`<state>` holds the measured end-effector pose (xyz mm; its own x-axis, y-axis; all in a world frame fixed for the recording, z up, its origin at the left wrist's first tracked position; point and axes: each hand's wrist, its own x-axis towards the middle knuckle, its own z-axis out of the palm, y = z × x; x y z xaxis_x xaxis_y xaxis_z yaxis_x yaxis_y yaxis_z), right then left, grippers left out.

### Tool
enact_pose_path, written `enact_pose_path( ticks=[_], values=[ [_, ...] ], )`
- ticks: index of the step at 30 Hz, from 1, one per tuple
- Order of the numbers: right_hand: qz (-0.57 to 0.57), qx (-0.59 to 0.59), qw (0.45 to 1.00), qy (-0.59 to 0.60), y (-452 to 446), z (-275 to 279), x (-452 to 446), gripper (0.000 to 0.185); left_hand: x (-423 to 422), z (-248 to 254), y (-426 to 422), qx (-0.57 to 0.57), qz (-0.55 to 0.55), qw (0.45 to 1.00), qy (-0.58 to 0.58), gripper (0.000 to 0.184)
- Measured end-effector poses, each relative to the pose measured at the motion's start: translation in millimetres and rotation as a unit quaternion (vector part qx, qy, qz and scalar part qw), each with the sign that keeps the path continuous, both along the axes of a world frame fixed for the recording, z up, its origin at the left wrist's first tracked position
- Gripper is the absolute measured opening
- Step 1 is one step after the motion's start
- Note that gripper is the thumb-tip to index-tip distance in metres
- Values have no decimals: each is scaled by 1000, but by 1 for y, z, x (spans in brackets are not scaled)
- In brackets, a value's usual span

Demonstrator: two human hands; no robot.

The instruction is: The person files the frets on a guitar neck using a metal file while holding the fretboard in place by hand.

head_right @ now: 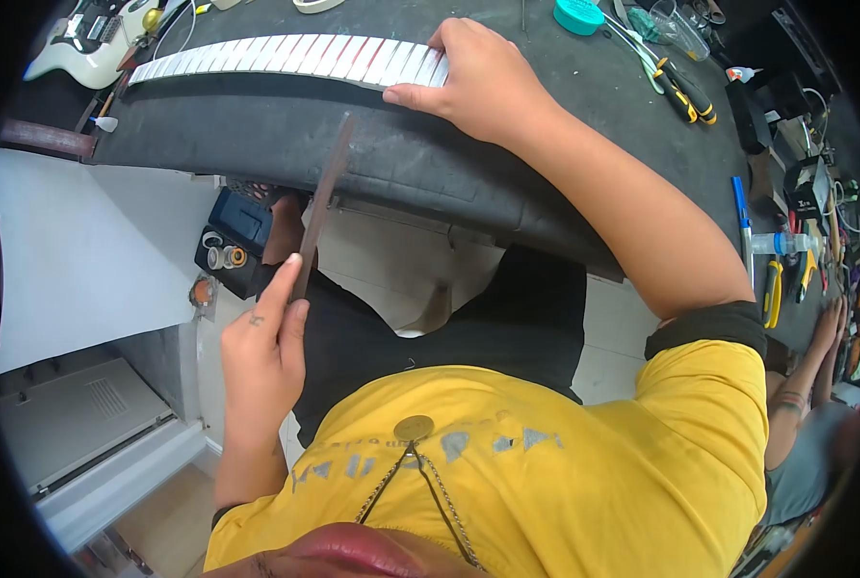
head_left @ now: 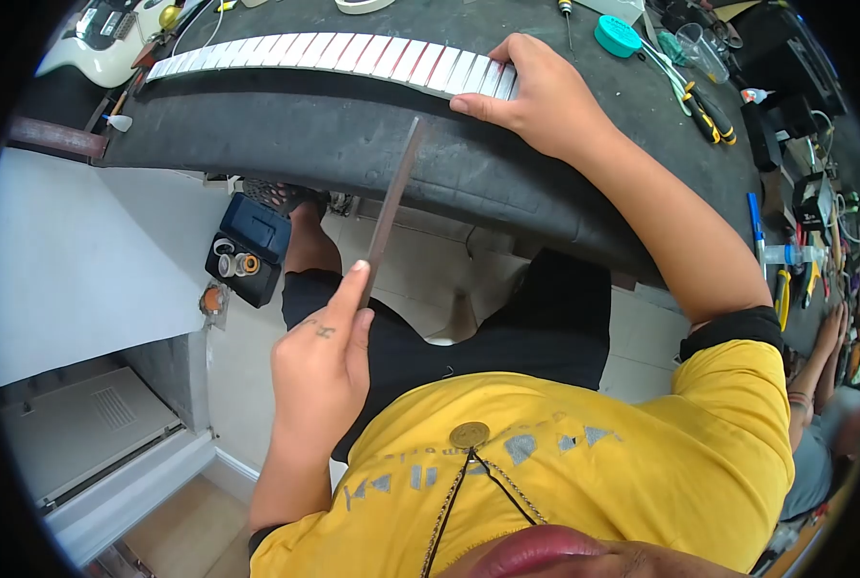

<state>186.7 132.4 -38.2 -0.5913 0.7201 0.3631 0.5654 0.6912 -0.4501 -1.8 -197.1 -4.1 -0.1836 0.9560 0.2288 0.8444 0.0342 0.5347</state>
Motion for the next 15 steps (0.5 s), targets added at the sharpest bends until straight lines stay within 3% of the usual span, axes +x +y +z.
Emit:
enact_pose_path(
  ticks=[4,8,15],
  values=[
    [7,-8,1000,-5,0,5,0,77,-12,-18,-1,31,37,996,-75,53],
    [10,-4,1000,-9,-2,7,2,74,-12,-35,-6,-9,61,990,-126,64],
    [33,148,988,-32,-17,17,1,67,-23,-65,-9,58,24,997,-54,65]
  ],
)
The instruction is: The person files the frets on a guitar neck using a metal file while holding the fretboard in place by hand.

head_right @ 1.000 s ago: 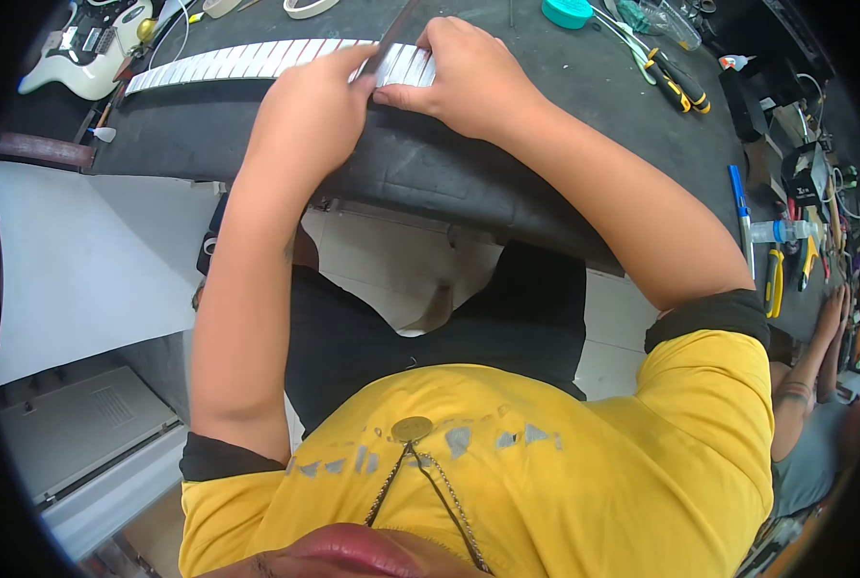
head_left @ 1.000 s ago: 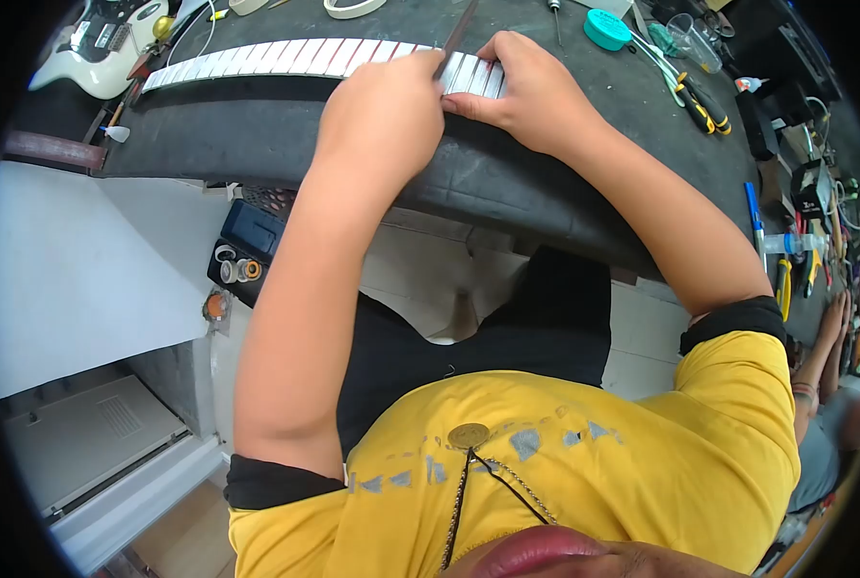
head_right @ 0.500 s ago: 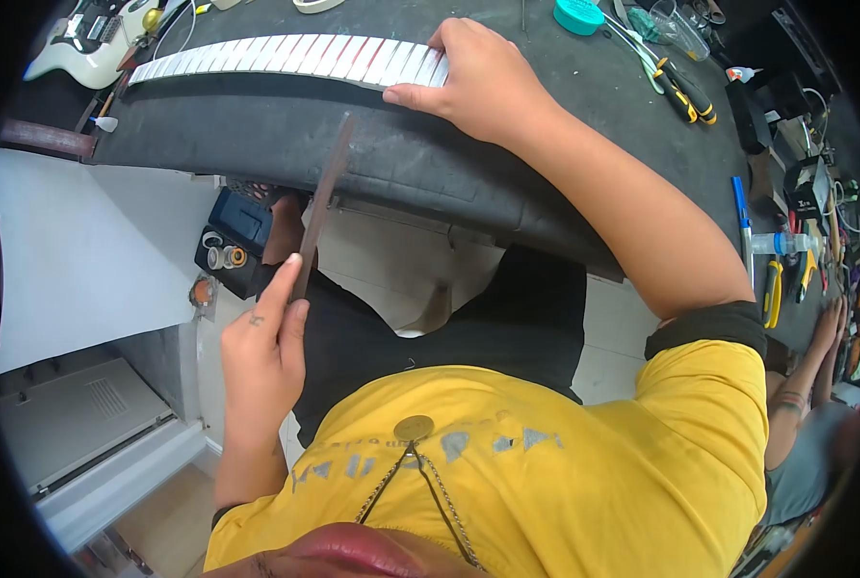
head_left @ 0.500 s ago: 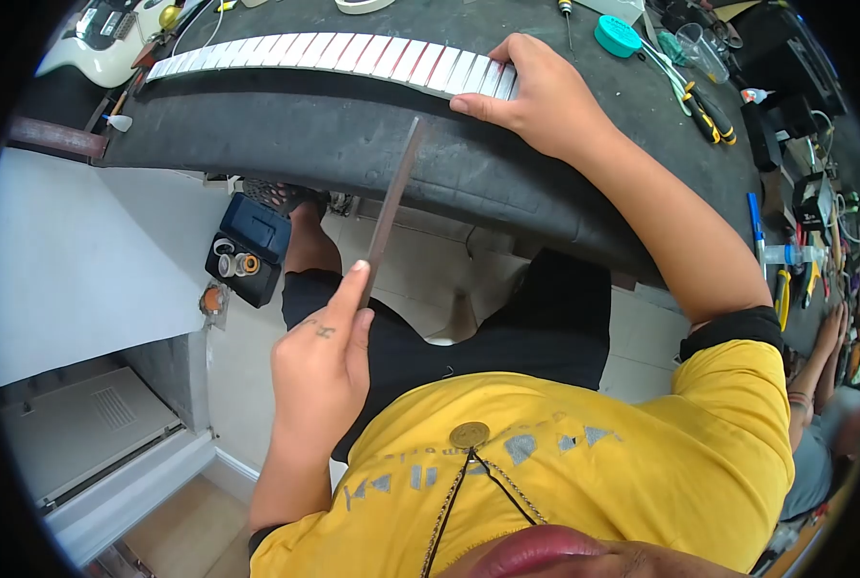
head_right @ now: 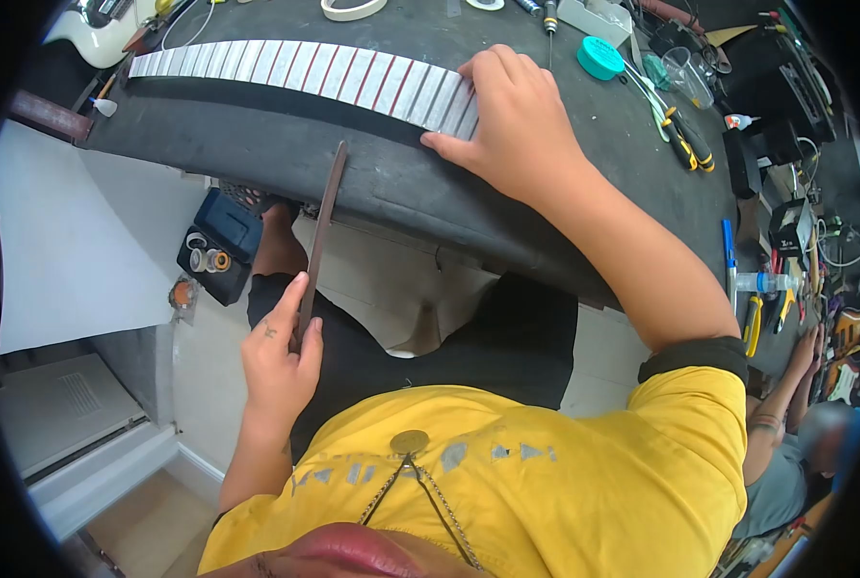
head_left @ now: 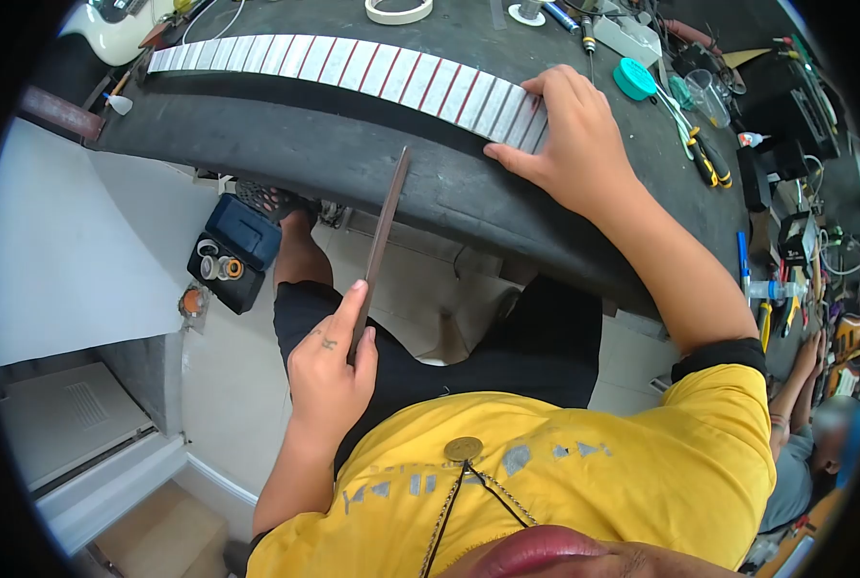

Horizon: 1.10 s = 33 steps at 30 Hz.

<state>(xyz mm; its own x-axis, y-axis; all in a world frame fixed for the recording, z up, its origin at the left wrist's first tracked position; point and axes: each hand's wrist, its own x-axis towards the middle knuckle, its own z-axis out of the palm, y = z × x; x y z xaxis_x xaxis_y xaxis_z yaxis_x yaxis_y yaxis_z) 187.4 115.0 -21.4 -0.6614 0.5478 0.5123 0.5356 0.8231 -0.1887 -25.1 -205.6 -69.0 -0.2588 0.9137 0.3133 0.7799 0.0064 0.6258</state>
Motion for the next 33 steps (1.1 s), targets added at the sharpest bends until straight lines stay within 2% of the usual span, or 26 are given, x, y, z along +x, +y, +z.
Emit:
enact_pose_path(
  ticks=[6,13,15,20,26,30,33],
  values=[
    [6,40,999,5,1,-2,0,65,1,-4,3,-4,1,1000,-10,65],
    [-18,-124,992,19,5,-1,2,67,6,-2,4,13,-2,999,-36,68],
    [-32,-166,986,8,1,4,3,68,8,4,5,-1,6,1000,-11,69],
    [-36,-188,981,-41,-5,14,20,69,10,21,7,-4,16,999,28,65],
    [-28,-204,979,-11,-6,5,23,67,20,71,27,-46,-32,995,-82,54],
    [-32,-217,976,-9,-3,5,24,75,26,86,37,-105,-28,982,-156,48],
    [-25,-195,980,0,-3,1,23,74,30,84,34,-126,-26,974,-188,45]
  ],
)
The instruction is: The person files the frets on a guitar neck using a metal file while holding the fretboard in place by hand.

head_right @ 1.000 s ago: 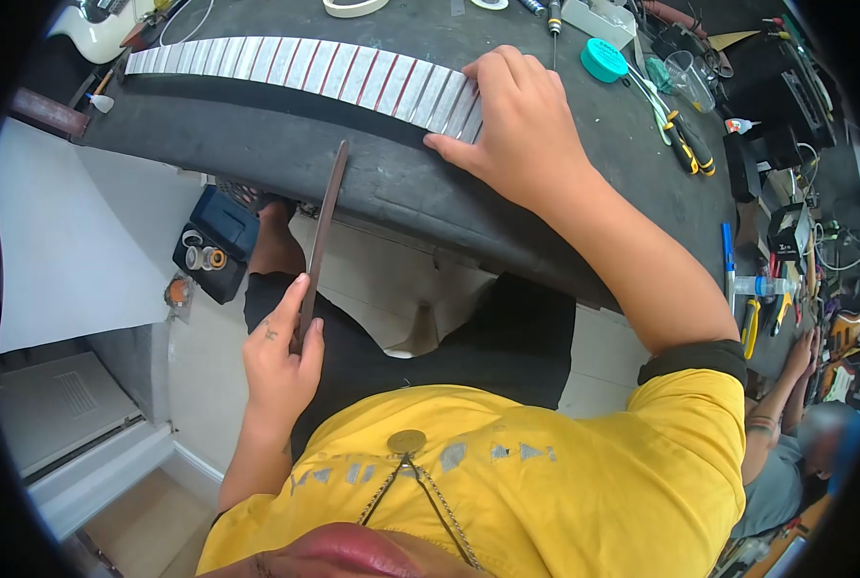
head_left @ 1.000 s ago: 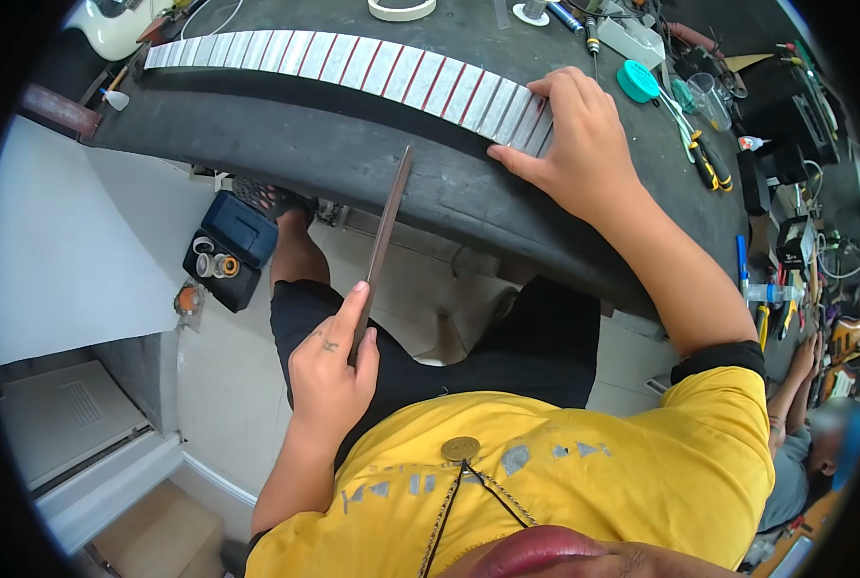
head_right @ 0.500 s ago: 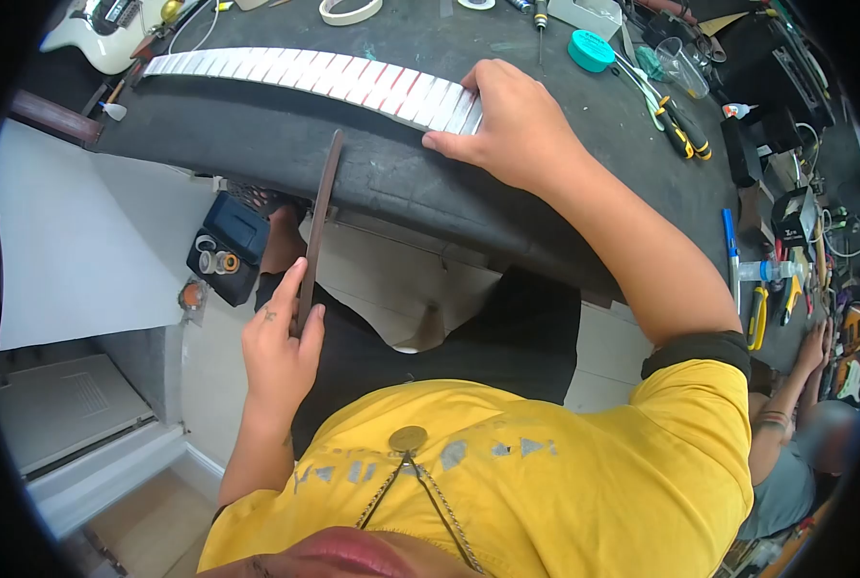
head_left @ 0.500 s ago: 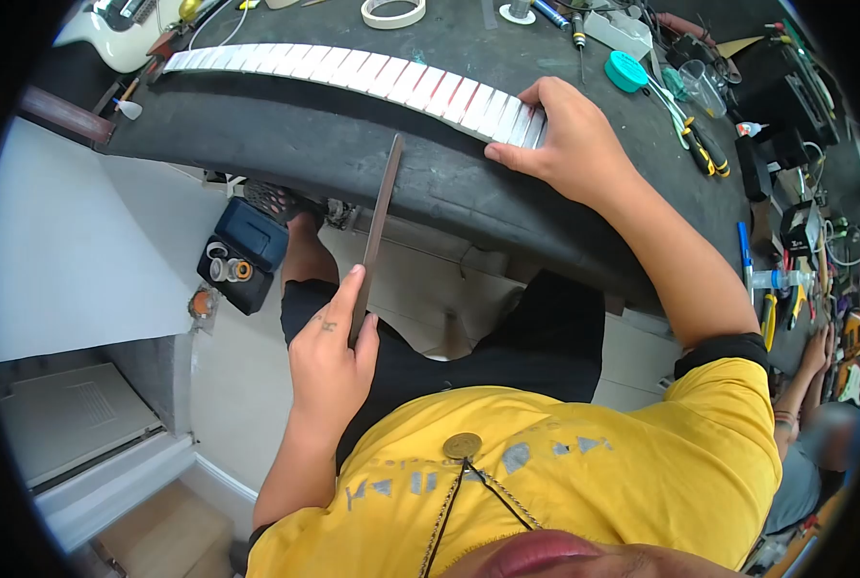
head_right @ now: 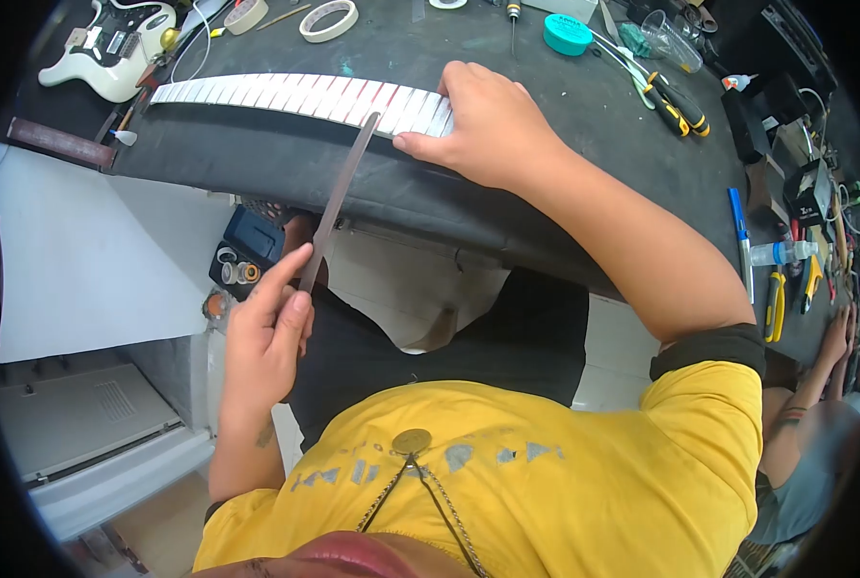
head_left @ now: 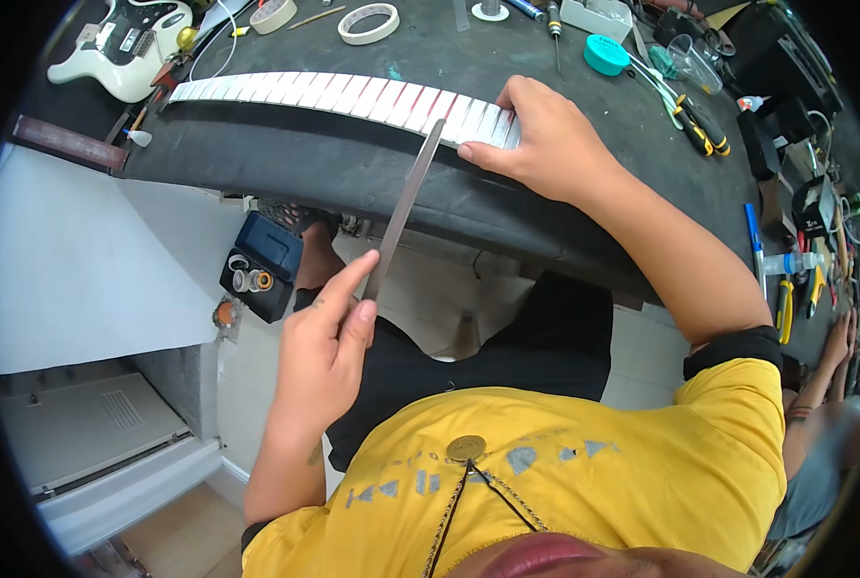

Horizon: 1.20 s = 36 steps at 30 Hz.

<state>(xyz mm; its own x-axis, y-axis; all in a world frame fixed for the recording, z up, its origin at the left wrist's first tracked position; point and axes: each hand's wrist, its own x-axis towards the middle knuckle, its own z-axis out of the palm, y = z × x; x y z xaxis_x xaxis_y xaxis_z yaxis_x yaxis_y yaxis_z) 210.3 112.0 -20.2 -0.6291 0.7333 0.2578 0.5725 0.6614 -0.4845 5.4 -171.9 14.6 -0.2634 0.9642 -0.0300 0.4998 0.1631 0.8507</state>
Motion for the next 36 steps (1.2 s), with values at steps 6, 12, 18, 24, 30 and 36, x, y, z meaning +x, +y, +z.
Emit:
enact_pose_path(
  ticks=[6,12,18,24,30,36],
  values=[
    [-3,27,1000,12,1,-6,-2,67,1,-19,9,13,-26,999,26,44],
    [-7,72,997,31,4,-15,-4,66,16,-2,145,113,-67,975,180,35],
    [-4,4,1000,21,-1,-4,-1,68,17,-1,90,70,-45,981,172,37],
    [-2,9,1000,14,1,-6,-5,68,8,-1,33,62,-56,970,229,50],
    [-8,5,1000,17,1,-6,-1,67,22,-5,165,99,-67,956,267,32],
    [-4,-3,1000,17,2,-8,-2,67,9,-5,52,97,-66,949,291,48]
  ],
)
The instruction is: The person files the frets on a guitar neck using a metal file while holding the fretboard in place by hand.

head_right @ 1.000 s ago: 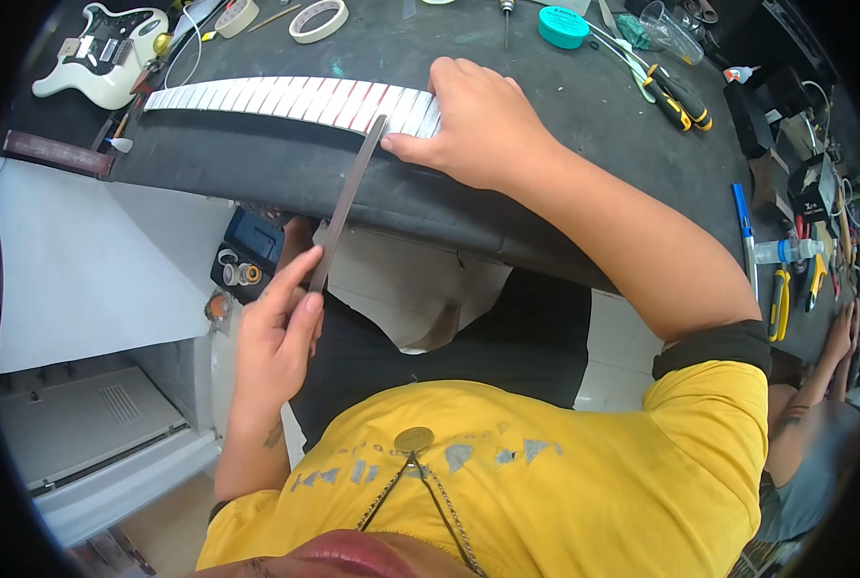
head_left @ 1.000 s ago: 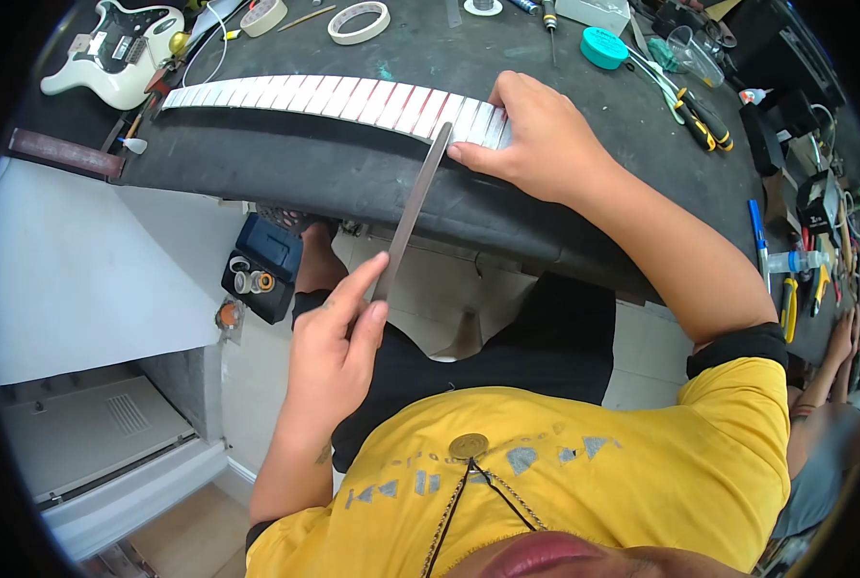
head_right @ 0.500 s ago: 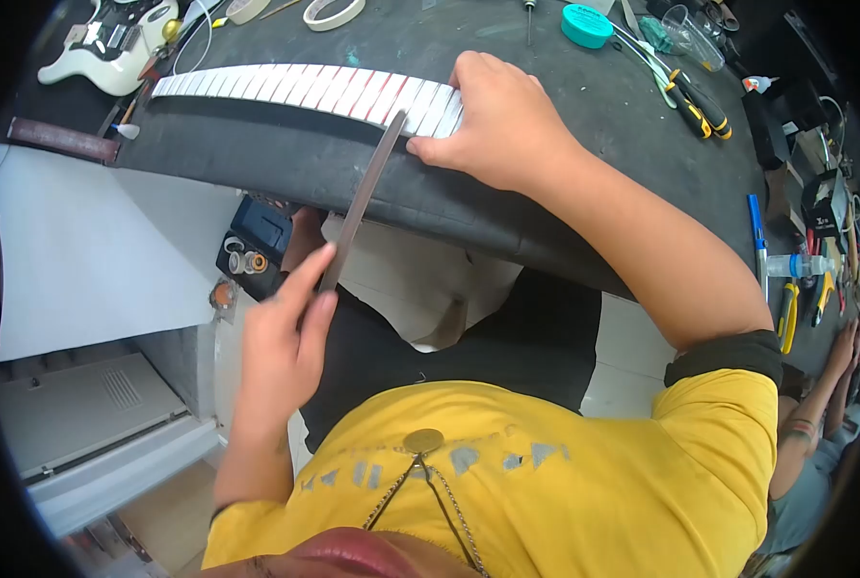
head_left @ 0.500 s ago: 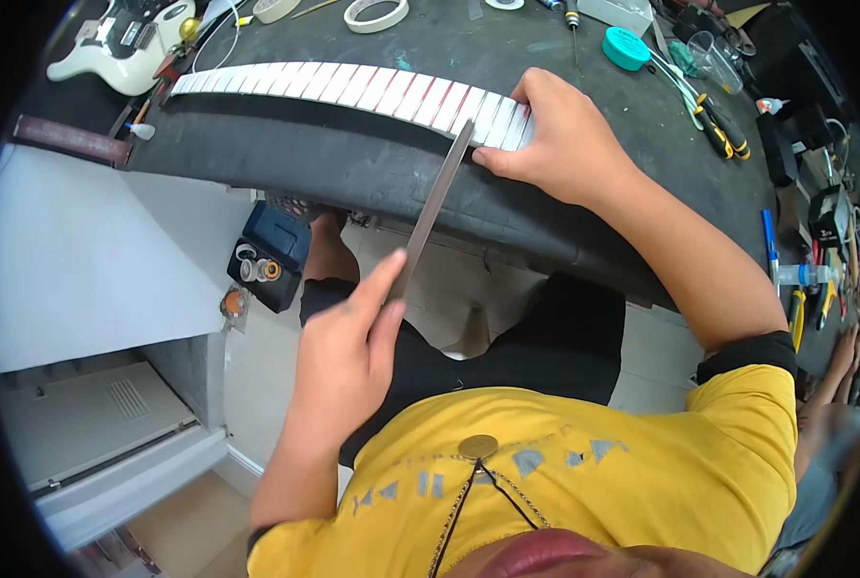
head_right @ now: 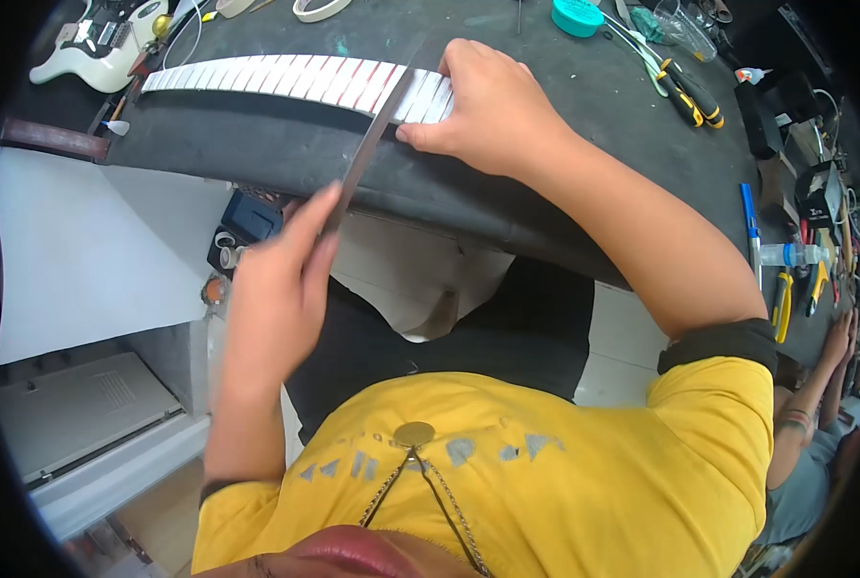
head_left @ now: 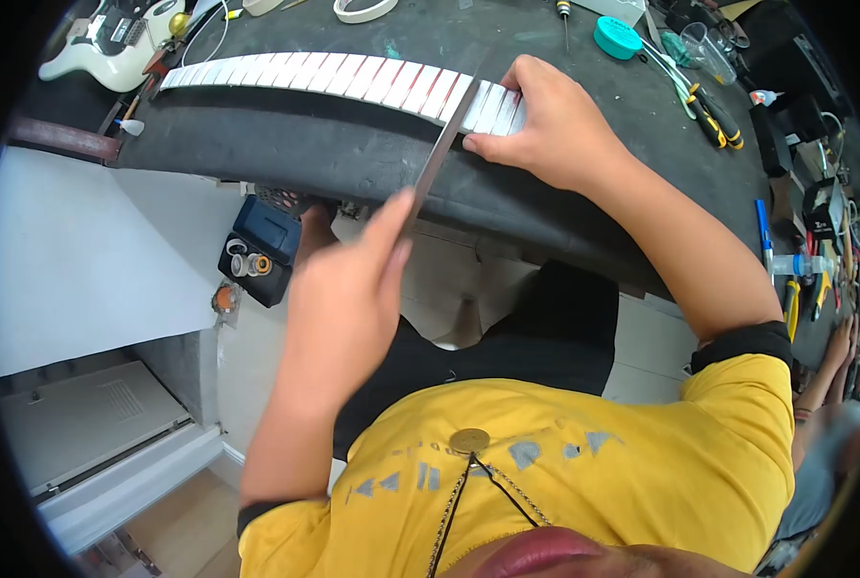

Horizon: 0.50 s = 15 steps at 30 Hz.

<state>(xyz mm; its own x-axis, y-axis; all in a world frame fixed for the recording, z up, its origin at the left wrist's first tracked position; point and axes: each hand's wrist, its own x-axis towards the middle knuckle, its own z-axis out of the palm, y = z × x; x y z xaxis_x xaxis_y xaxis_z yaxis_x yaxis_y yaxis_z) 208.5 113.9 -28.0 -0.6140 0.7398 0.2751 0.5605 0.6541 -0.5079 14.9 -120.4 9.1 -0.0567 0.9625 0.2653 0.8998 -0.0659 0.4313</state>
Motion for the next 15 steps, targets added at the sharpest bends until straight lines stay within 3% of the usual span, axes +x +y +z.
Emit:
enact_pose_path(
  ticks=[2,4,6,9,12,15],
  values=[
    [-5,15,1000,1,0,-2,0,67,5,6,-44,-84,48,994,-59,54],
    [-2,14,1000,4,1,-1,0,67,3,2,-39,-62,32,997,-32,55],
    [5,11,1000,2,0,-1,0,68,-1,3,-6,-9,6,999,53,57],
    [4,11,1000,1,1,0,0,68,9,15,76,-28,1,999,28,35],
    [2,14,1000,4,-1,1,1,68,10,-3,120,24,-11,997,68,34],
    [8,20,1000,17,2,-3,1,68,20,23,60,-93,57,994,26,38]
  ],
)
